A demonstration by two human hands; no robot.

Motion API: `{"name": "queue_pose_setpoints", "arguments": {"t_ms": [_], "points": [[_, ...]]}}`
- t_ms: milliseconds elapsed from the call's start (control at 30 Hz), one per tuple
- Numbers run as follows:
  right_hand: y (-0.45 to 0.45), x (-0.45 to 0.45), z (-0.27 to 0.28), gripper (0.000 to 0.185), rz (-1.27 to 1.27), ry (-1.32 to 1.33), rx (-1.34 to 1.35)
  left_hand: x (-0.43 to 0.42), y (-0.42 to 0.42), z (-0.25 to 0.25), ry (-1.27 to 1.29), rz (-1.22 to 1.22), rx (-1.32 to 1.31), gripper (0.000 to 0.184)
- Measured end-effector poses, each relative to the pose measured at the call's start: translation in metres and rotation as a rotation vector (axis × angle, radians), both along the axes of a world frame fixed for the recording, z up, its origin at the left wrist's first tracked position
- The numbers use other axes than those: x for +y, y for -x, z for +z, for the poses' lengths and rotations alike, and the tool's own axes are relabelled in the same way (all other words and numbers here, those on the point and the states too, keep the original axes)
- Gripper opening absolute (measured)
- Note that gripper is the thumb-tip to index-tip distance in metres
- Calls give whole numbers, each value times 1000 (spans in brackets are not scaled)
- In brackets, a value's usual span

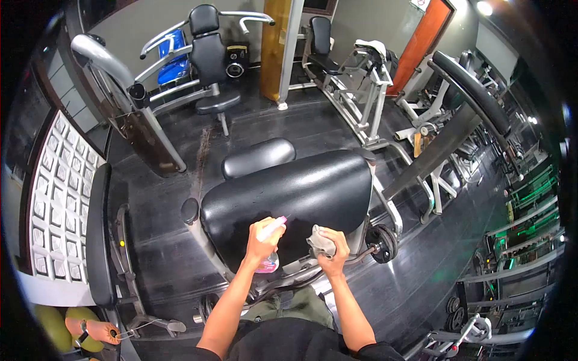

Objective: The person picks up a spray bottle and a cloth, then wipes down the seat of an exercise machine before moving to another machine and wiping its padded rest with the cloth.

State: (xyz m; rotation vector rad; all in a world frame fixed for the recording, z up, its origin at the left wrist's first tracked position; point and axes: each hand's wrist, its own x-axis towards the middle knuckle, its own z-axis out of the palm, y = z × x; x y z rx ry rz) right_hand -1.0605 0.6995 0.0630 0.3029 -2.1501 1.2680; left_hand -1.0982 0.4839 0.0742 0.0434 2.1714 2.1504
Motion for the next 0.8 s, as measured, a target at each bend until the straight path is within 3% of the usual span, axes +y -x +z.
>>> {"name": "queue_pose_setpoints", "arguments": {"t_ms": [333, 600, 733, 800], "points": [[53, -31, 10, 50, -71, 17, -102, -11, 9, -11, -149, -69, -55, 18], [26, -27, -10, 64, 225, -370, -122, -20, 9, -14, -291, -121, -100, 16], [38, -3, -4, 62, 142, -387, -147, -21, 10, -7, -330, -160, -112, 14], [50, -8, 2, 61, 39, -320, -117, -20, 11, -6, -208, -180, -126, 17]]}}
